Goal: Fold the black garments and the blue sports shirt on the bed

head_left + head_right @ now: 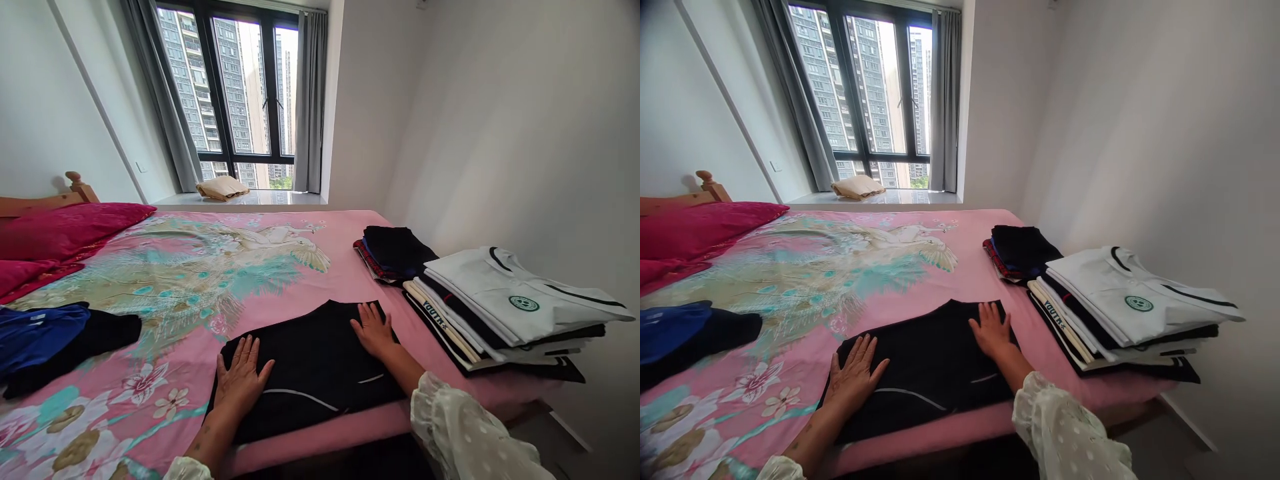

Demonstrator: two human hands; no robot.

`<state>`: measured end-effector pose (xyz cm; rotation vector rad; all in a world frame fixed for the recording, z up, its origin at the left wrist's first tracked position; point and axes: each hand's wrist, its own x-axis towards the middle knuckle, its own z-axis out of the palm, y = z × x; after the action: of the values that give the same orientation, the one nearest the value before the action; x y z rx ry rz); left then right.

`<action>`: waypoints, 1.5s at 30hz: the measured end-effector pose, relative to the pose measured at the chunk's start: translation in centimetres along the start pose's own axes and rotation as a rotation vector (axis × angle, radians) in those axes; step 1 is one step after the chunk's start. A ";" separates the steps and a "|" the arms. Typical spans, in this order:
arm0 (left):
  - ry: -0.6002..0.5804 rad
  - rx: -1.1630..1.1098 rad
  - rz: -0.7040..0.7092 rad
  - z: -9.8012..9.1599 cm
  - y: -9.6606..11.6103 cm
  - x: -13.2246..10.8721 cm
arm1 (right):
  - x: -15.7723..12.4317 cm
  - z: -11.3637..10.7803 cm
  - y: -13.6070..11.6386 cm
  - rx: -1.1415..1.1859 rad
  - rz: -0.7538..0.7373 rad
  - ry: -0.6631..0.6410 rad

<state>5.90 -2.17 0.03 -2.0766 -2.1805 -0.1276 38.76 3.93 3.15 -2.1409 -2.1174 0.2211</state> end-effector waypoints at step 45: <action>-0.152 -0.077 0.091 -3.7 -1.6 -6.7 | -8.5 3.7 8.3 -0.039 -0.028 0.122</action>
<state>4.71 -9.44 2.71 -2.2946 -2.1916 -0.0466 46.13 -4.73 -1.87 -2.0870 -2.0981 0.0448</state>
